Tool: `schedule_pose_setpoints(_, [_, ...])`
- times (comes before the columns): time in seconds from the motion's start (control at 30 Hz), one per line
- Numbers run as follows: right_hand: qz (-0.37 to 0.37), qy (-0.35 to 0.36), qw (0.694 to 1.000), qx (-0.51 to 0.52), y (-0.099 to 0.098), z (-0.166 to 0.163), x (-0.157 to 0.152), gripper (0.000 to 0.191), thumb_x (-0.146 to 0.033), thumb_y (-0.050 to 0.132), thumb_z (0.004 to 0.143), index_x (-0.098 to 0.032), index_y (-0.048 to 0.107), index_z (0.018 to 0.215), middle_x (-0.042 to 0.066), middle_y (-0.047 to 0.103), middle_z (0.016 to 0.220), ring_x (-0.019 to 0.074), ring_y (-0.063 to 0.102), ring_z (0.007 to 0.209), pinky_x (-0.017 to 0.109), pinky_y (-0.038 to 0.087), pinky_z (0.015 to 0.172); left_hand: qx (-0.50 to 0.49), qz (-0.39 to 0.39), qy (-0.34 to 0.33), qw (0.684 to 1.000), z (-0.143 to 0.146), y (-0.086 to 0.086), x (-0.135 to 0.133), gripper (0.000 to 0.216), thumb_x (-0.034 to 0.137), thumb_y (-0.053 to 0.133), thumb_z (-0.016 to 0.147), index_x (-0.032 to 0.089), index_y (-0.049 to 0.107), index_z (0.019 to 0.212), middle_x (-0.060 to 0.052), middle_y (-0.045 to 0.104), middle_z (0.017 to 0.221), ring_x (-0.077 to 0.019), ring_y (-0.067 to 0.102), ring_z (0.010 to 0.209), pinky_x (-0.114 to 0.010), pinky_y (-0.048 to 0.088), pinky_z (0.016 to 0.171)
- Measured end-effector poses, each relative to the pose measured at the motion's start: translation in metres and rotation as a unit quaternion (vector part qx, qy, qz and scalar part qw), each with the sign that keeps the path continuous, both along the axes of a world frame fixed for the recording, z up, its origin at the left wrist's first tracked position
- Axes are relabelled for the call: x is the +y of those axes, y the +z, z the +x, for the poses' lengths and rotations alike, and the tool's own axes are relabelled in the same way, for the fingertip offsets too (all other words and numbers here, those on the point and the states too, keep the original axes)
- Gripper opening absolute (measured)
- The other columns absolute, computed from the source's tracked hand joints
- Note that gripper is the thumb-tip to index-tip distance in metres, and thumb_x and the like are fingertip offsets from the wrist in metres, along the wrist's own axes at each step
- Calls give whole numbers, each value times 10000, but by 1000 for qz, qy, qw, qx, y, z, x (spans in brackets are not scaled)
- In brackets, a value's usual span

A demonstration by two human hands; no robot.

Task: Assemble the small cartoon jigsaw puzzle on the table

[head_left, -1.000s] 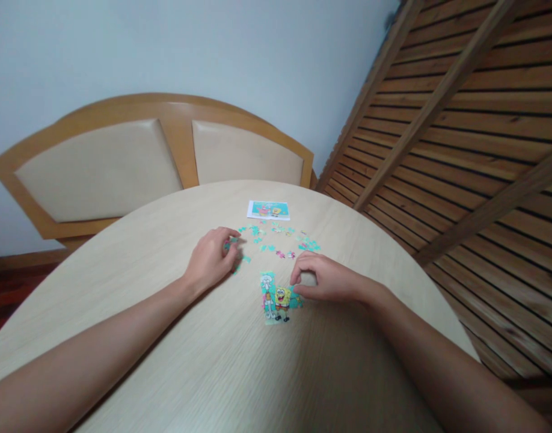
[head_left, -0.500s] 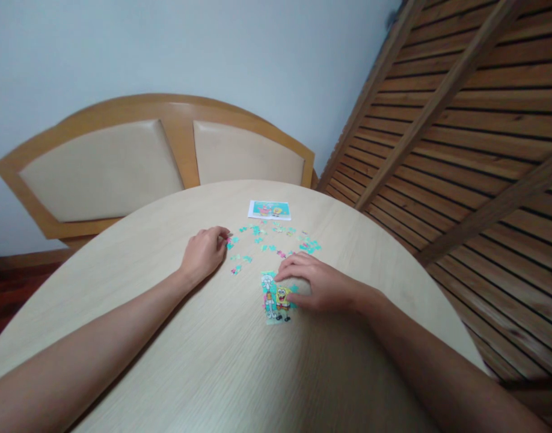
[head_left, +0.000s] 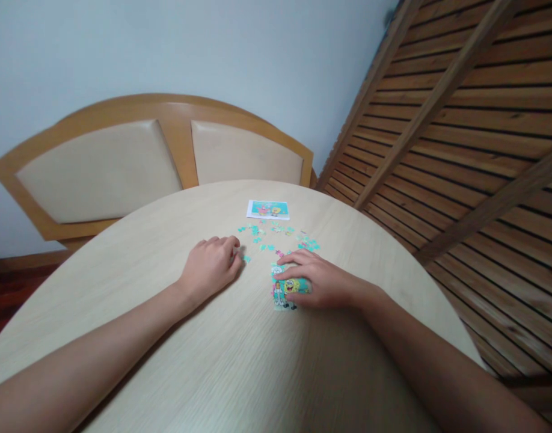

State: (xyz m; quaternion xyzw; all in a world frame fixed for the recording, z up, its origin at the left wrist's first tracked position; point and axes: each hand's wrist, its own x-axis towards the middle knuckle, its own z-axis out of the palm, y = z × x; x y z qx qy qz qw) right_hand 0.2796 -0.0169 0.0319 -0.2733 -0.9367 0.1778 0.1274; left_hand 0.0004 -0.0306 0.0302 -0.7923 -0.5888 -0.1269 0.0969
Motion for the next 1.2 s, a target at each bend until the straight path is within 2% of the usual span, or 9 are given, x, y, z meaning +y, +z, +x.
schedule_pose_setpoints(0.1, [0, -5, 1000, 1, 0, 0, 1, 402, -428, 715, 860, -257, 723, 1224, 129, 613, 1368, 301, 520, 1296, 511, 346, 1136, 95, 4, 3, 995, 9, 5, -14, 235, 327, 465, 944, 160, 629, 951, -130, 707, 857, -293, 676, 812, -382, 485, 680])
schedule_pose_setpoints(0.17, [-1, -5, 1000, 0, 0, 0, 1, 409, -440, 711, 862, -247, 722, 1222, 132, 615, 1363, 298, 522, 1295, 500, 358, 1130, 120, -6, 3, 993, 13, 8, -19, 228, 316, 473, 949, 151, 631, 955, -145, 708, 876, -311, 675, 826, -393, 486, 672])
schedule_pose_setpoints(0.4, [-12, -7, 1000, 4, 0, 1, 1, 405, -434, 725, 847, -248, 722, 1207, 126, 619, 1352, 298, 523, 1290, 516, 341, 1147, 130, -44, -6, 991, 24, 10, -39, 168, 177, 501, 921, 152, 667, 930, -153, 692, 861, -324, 653, 795, -389, 480, 600])
schedule_pose_setpoints(0.6, [-7, -12, 1000, -6, -1, 1, 2, 419, -444, 732, 840, -260, 716, 1216, 118, 615, 1365, 300, 518, 1304, 548, 274, 1184, 139, -19, -72, 987, 31, 6, -55, 283, 3, 456, 838, 153, 692, 881, -156, 680, 826, -302, 634, 750, -365, 461, 540])
schedule_pose_setpoints(0.8, [-3, -11, 999, 39, -2, 4, 7, 294, -388, 703, 879, -237, 726, 1130, 92, 684, 1238, 263, 587, 1203, 488, 366, 1124, 143, -52, -87, 985, 36, 8, -51, 243, 5, 496, 878, 127, 701, 921, -149, 683, 906, -322, 644, 843, -393, 499, 626])
schedule_pose_setpoints(0.9, [32, -73, 993, 85, -6, 6, 12, 235, -298, 625, 925, -210, 687, 1134, 87, 710, 1149, 243, 609, 1125, 449, 438, 1037, 126, -37, -98, 987, 33, 5, -45, 218, 29, 507, 903, 133, 694, 945, -140, 679, 925, -317, 632, 868, -394, 496, 649])
schedule_pose_setpoints(1.0, [50, -117, 988, 85, -11, 7, 15, 304, -287, 566, 961, -205, 636, 1245, 100, 685, 1228, 253, 578, 1179, 461, 431, 1040, 108, -14, -112, 988, 29, -1, -40, 198, 50, 518, 920, 146, 688, 958, -127, 670, 931, -303, 619, 878, -379, 486, 656])
schedule_pose_setpoints(1.1, [41, -87, 994, 55, -15, 5, 15, 388, -321, 530, 992, -226, 577, 1366, 92, 624, 1376, 262, 505, 1298, 485, 367, 1108, 92, -4, -125, 988, 27, -6, -36, 169, 92, 537, 945, 161, 689, 967, -110, 668, 936, -286, 614, 895, -360, 489, 670])
schedule_pose_setpoints(1.2, [38, -73, 996, 26, -15, 4, 14, 361, -354, 503, 1014, -244, 617, 1338, 68, 617, 1407, 274, 475, 1331, 509, 334, 1127, 55, -6, -136, 989, 26, -10, -32, 166, 178, 538, 988, 175, 704, 1007, -94, 678, 938, -268, 618, 902, -353, 509, 695])
